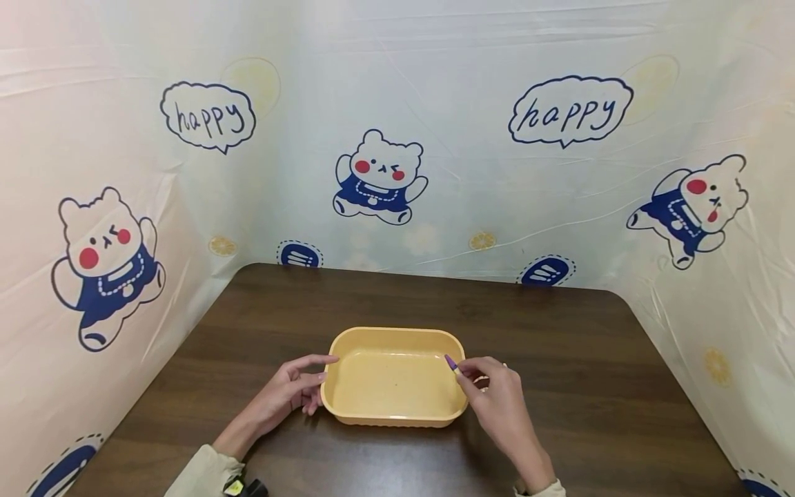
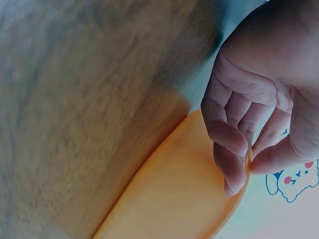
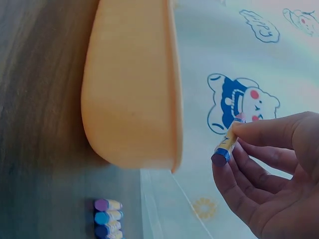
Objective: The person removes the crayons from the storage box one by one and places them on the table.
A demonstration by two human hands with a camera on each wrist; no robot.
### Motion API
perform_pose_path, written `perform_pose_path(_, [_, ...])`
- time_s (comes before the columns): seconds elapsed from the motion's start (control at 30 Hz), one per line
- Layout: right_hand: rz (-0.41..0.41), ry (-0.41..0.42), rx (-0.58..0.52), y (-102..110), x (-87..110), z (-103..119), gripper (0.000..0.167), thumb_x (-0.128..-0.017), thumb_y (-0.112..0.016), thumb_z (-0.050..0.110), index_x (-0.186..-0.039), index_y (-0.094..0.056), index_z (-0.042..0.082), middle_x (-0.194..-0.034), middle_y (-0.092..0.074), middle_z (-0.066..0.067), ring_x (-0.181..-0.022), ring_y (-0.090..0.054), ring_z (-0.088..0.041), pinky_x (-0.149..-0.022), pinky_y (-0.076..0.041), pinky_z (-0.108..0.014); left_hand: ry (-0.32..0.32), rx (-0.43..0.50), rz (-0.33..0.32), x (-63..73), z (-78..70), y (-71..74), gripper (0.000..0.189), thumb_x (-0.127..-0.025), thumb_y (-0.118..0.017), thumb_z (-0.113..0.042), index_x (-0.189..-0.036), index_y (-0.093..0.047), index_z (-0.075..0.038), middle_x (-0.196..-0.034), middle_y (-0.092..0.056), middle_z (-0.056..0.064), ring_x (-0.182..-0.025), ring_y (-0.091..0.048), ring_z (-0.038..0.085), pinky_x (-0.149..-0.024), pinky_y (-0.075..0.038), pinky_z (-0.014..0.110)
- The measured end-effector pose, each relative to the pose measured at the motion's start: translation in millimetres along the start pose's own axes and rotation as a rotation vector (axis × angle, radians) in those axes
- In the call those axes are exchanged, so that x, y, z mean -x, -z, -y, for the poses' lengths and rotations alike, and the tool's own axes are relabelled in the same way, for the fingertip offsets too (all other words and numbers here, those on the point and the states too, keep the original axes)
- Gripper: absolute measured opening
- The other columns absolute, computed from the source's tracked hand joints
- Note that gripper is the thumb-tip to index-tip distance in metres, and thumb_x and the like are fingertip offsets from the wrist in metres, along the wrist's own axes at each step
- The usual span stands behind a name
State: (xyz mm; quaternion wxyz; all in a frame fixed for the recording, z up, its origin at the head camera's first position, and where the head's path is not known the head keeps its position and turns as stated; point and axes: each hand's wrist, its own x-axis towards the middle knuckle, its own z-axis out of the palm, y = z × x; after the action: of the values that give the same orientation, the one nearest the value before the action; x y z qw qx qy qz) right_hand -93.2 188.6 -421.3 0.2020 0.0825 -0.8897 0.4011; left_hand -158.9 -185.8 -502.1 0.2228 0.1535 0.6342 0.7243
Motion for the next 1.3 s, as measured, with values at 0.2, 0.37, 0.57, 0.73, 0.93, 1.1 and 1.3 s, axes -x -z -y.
perform_pose_path(0.2, [-0.045,-0.026,0.019,14,-1.7,-7,0.013,-0.08,-0.08,-0.001,-0.089,-0.076,0.008,-0.081,-0.071,0.003,-0.072,-0.066,-0.009,-0.065,-0.058,-0.027,0.002,-0.003,-0.001,0.3,-0.1,0.5,0.05,-0.101,-0.058,-0.018,-0.143,-0.045,0.005,-0.072,-0.068,0.005,-0.056,-0.061,0.014,-0.052,-0.049,0.024])
perform_pose_path(0.37, [-0.053,-0.144,0.04,28,-4.5,-25,0.009,-0.085,-0.079,0.008,-0.094,-0.076,0.008,-0.085,-0.073,-0.002,-0.074,-0.068,-0.011,-0.064,-0.053,-0.018,-0.002,-0.001,0.005,0.4,0.9,1.0,0.048,-0.102,-0.057,-0.017,-0.143,-0.045,0.006,-0.072,-0.068,0.005,-0.056,-0.061,0.014,-0.052,-0.049,0.024])
perform_pose_path(0.57, [-0.058,-0.257,0.105,37,-11.2,-55,0.013,-0.087,-0.078,0.013,-0.098,-0.077,0.007,-0.087,-0.074,-0.006,-0.074,-0.067,-0.009,-0.059,-0.049,-0.02,-0.007,-0.004,0.005,0.3,1.2,1.3,0.049,-0.102,-0.057,-0.017,-0.143,-0.045,0.006,-0.072,-0.068,0.005,-0.056,-0.061,0.014,-0.051,-0.049,0.024])
perform_pose_path(0.73, [-0.027,-0.315,0.164,41,-11.2,-75,0.015,-0.087,-0.077,0.014,-0.099,-0.076,0.005,-0.087,-0.075,-0.007,-0.074,-0.067,-0.013,-0.062,-0.047,-0.027,0.002,0.004,-0.002,-0.1,1.7,1.1,0.048,-0.101,-0.058,-0.017,-0.142,-0.046,0.005,-0.071,-0.068,0.005,-0.056,-0.061,0.014,-0.051,-0.049,0.024])
perform_pose_path(0.93, [-0.001,-0.353,0.2,40,-8.8,-88,0.015,-0.086,-0.077,0.015,-0.095,-0.077,0.003,-0.084,-0.075,-0.008,-0.074,-0.068,-0.019,-0.07,-0.048,-0.037,-0.01,0.001,0.004,-0.3,1.4,1.2,0.048,-0.101,-0.057,-0.016,-0.142,-0.045,0.007,-0.072,-0.068,0.005,-0.056,-0.061,0.014,-0.051,-0.049,0.023])
perform_pose_path(1.1, [0.074,-0.402,0.221,37,-7.7,-102,0.016,-0.087,-0.075,0.014,-0.091,-0.076,-0.001,-0.081,-0.073,-0.009,-0.07,-0.062,-0.018,-0.064,-0.047,-0.033,-0.001,-0.001,-0.002,-0.6,0.7,0.9,0.049,-0.101,-0.058,-0.017,-0.143,-0.045,0.006,-0.072,-0.068,0.005,-0.056,-0.061,0.014,-0.051,-0.049,0.024])
perform_pose_path(1.3, [0.134,-0.477,0.213,33,-7.3,-109,0.016,-0.087,-0.072,0.013,-0.089,-0.074,-0.002,-0.079,-0.07,-0.009,-0.07,-0.057,-0.02,-0.06,-0.044,-0.032,0.009,0.003,-0.007,-0.2,1.1,0.5,0.05,-0.101,-0.059,-0.018,-0.143,-0.045,0.005,-0.071,-0.067,0.005,-0.056,-0.061,0.015,-0.051,-0.049,0.024])
